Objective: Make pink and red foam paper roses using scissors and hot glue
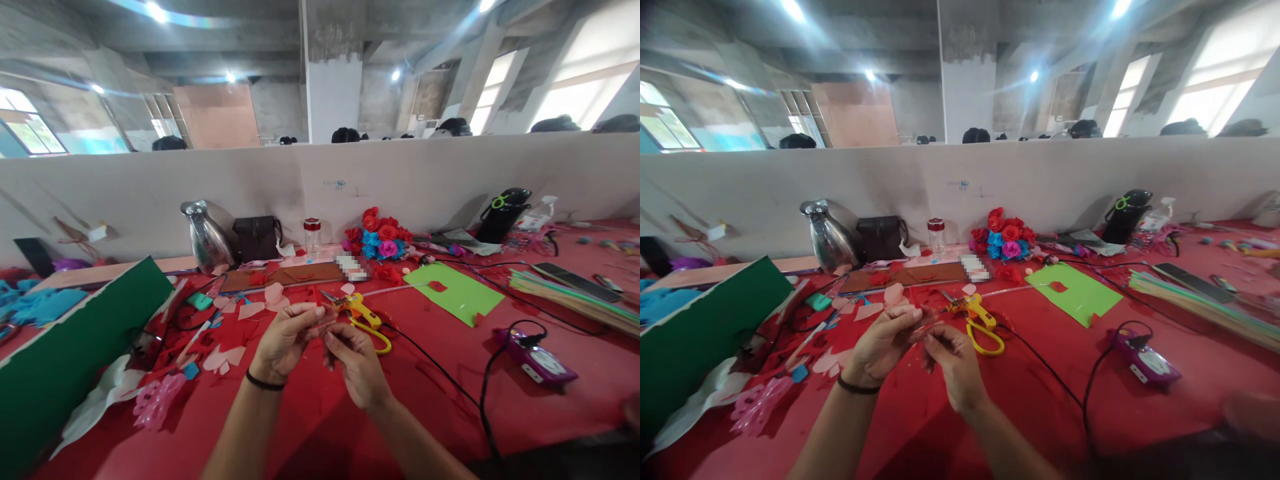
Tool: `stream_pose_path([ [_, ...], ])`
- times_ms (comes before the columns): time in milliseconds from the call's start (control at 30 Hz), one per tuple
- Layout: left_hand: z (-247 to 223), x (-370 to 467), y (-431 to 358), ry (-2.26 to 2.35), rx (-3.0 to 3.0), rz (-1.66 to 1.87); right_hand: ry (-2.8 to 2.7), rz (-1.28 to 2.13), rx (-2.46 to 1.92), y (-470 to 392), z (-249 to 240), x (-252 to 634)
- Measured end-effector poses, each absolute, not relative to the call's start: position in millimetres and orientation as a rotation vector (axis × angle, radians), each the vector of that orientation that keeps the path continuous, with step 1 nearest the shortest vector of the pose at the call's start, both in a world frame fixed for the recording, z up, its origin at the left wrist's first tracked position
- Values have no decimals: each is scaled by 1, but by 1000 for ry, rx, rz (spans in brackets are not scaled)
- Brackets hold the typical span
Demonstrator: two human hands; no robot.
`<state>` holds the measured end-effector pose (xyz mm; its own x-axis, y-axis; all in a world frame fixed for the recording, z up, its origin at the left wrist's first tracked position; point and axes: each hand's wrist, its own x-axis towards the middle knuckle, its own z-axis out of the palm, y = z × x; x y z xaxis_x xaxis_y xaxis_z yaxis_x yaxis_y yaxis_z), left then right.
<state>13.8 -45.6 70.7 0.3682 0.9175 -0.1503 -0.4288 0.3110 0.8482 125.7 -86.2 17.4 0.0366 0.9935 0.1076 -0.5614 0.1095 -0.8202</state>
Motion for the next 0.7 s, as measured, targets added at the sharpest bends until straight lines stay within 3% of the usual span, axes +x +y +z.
stream_pose_path([
  [700, 60, 19, -40, 813, 839, 1066, -737, 1422, -654, -82, 3, 128],
])
